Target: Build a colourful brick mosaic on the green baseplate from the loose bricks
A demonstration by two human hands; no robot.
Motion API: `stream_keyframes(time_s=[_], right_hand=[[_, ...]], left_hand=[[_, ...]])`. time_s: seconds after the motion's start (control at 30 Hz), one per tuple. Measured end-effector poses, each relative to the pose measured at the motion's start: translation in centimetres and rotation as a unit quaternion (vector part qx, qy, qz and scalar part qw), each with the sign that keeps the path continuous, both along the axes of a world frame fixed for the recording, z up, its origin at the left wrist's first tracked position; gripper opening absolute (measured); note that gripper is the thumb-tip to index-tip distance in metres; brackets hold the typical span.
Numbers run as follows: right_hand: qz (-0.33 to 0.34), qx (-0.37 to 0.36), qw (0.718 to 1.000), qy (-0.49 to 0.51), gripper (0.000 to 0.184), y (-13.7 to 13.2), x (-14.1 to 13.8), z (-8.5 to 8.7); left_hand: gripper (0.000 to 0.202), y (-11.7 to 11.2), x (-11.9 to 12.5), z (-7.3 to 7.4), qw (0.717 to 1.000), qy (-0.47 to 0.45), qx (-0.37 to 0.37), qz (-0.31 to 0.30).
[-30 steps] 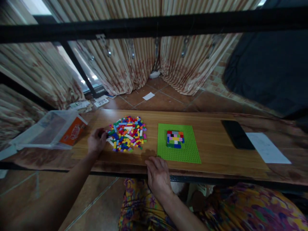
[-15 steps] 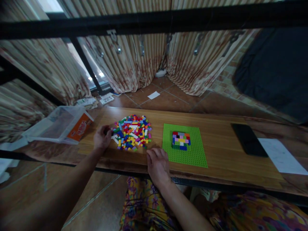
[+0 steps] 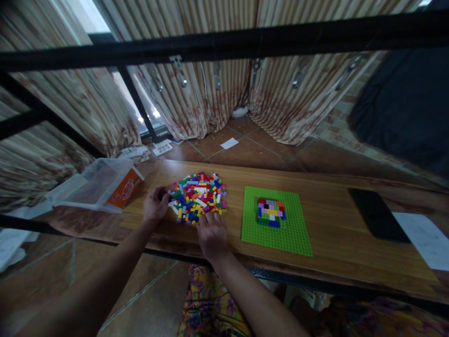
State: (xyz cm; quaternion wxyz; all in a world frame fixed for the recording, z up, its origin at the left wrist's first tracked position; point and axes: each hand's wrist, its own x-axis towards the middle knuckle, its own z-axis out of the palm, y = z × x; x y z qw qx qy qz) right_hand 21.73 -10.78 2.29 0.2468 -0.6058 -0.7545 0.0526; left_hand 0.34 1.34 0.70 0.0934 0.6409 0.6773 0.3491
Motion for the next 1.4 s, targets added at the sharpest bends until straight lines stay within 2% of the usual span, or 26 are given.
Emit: stream_keyframes(time_s=[0.07,0.13,0.2,0.23,0.27,0.3,0.33,0.4,0.43,0.47,0.5,0.53,0.6,0.9,1.1,1.27,1.4], right_hand=[[-0.001,-0.003,1.000,-0.011,0.009,0.2,-0.1,-0.2],[0.001,0.003,1.000,0.020,0.014,0.2,0.1,-0.2],[0.002,0.003,0.992,0.124,0.019,0.0,0.6,0.1],[-0.004,-0.009,0.978,0.207,0.021,-0.1,1.0,0.3],[-0.016,-0.035,0.951,0.306,0.023,-0.2,1.4,0.5],[-0.034,-0.073,0.907,0.413,0.025,-0.3,1.9,0.6],[-0.054,-0.119,0.847,0.515,0.027,-0.4,2.5,0.8],[-0.090,-0.201,0.707,0.673,0.034,-0.5,3.6,1.1],[-0.100,-0.229,0.646,0.721,0.036,-0.5,4.1,1.2],[-0.103,-0.247,0.602,0.753,0.037,-0.6,4.6,1.3],[-0.103,-0.256,0.574,0.771,0.037,-0.6,5.0,1.4],[-0.102,-0.259,0.560,0.780,0.036,-0.7,5.3,1.5],[-0.101,-0.259,0.558,0.782,0.035,-0.8,5.6,1.8],[-0.120,-0.248,0.592,0.758,0.036,-0.7,5.5,2.3],[-0.105,-0.250,0.587,0.763,0.039,-0.9,5.6,2.2],[-0.102,-0.246,0.621,0.737,0.041,-1.1,5.7,1.8],[-0.124,-0.253,0.630,0.724,0.046,-1.2,5.7,1.7]], left_hand=[[0.030,-0.1,0.0,0.0,1.000,-0.001,-0.003,0.001],[0.030,-0.1,0.0,0.0,1.000,-0.001,-0.008,0.004],[0.030,-0.2,-0.1,0.0,1.000,-0.004,-0.012,0.005],[0.029,-0.2,-0.1,0.0,1.000,-0.006,-0.013,0.004],[0.029,-0.2,-0.1,-0.1,1.000,-0.008,-0.013,0.003],[0.029,-0.2,-0.1,-0.1,1.000,-0.008,-0.011,0.004],[0.028,-0.2,-0.1,-0.1,1.000,-0.007,-0.009,0.004],[0.028,-0.2,-0.2,-0.1,1.000,-0.007,-0.006,0.006],[0.027,-0.2,-0.2,-0.1,1.000,-0.007,-0.006,0.006],[0.027,-0.2,-0.2,-0.1,1.000,-0.008,-0.008,0.006],[0.027,-0.2,-0.2,0.0,1.000,-0.009,-0.009,0.004],[0.027,-0.2,-0.2,0.0,1.000,-0.010,-0.010,0.003],[0.028,-0.2,-0.2,0.0,1.000,-0.011,-0.010,0.003],[0.029,-0.2,-0.1,0.0,1.000,-0.002,-0.004,0.001],[0.029,-0.3,0.0,0.3,1.000,0.002,-0.008,0.005],[0.027,-0.2,-0.1,0.0,1.000,-0.004,-0.003,0.006],[0.025,-0.2,-0.2,-0.1,1.000,-0.002,-0.002,0.007]])
